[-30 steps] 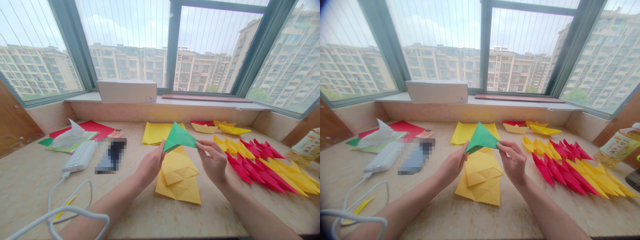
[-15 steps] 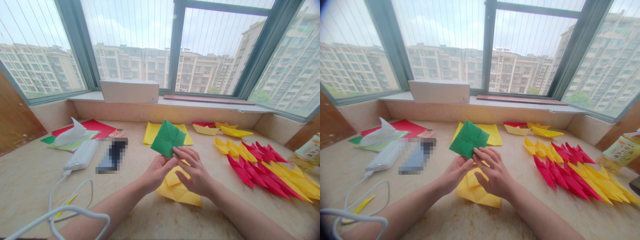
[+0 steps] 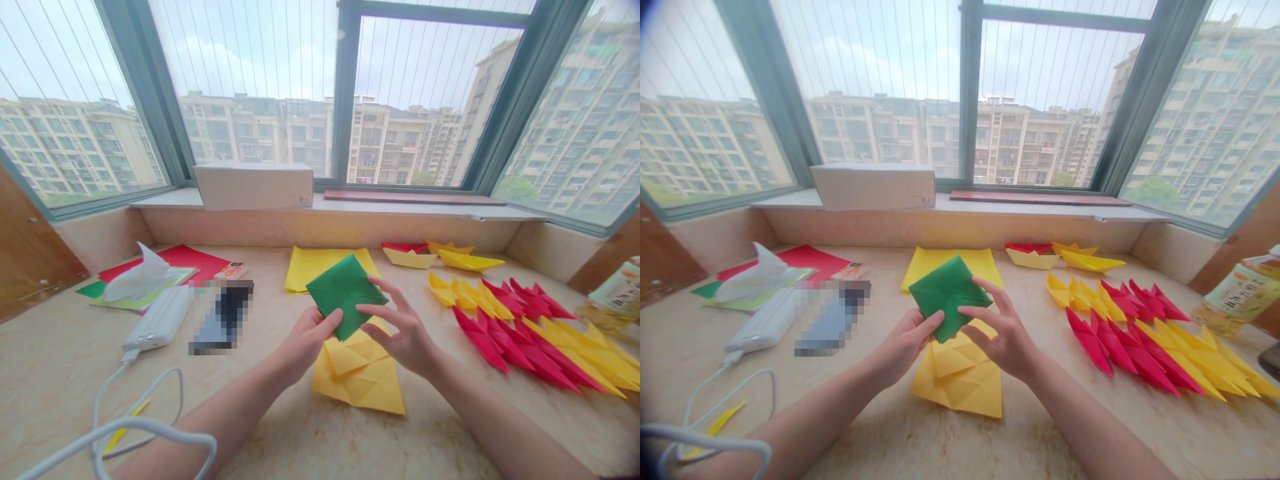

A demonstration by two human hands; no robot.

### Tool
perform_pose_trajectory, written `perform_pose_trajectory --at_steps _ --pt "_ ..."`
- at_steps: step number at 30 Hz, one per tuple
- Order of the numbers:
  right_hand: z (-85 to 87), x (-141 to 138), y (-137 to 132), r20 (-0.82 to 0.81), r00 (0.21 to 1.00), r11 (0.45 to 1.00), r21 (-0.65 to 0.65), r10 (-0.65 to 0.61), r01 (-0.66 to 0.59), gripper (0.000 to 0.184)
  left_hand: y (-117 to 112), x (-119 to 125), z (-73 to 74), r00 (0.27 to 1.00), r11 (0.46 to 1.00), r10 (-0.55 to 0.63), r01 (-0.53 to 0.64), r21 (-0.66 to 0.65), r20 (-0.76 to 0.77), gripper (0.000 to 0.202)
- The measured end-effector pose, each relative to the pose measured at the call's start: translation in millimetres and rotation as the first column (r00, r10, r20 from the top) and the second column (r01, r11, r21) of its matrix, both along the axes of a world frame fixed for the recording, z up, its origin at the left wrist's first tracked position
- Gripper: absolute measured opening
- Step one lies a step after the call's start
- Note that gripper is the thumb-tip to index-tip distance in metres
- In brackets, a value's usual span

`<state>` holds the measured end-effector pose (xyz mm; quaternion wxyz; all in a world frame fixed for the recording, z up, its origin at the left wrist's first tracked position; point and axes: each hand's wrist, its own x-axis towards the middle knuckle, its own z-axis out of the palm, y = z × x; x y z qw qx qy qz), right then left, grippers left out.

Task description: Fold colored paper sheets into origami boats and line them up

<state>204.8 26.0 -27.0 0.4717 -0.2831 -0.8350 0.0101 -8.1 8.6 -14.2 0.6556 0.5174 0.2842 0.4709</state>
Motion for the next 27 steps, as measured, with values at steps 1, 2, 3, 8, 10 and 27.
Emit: perform_pose_trajectory --at_steps 1,2,3,8,10,27 --pt "-0.8 0.8 0.6 -0.019 0.999 0.999 -0.036 0.034 -0.035 0.031 -0.2 0.0 0.3 1.0 1.0 -0.01 0.011 -0.014 0.024 0.035" --pt "-1.6 1.3 1.2 -0.033 0.998 0.997 -0.058 0.058 -0.059 0.031 -0.2 0.1 0.5 0.999 0.999 -0.017 0.018 -0.027 0.045 0.035" --pt "-2.3 1.7 1.8 -0.041 0.997 0.995 -0.067 0.069 -0.072 0.031 -0.1 0.2 0.6 0.998 0.999 -0.019 0.021 -0.037 0.062 0.034" --pt "-3.2 2.6 3.4 -0.089 0.994 0.997 -0.047 0.061 -0.066 0.025 -0.1 1.6 0.8 0.995 0.999 0.015 -0.01 -0.049 0.102 0.037" --pt "-3.2 2.6 2.9 -0.107 0.992 0.996 -0.057 0.068 -0.075 0.022 -1.0 2.1 1.8 0.991 0.998 0.06 -0.056 -0.039 0.119 0.049" --pt "-1.8 5.9 2.7 -0.255 0.959 0.99 -0.099 -0.126 0.104 0.017 -0.9 -3.7 4.3 0.992 0.993 0.121 -0.121 0.006 0.046 0.058"
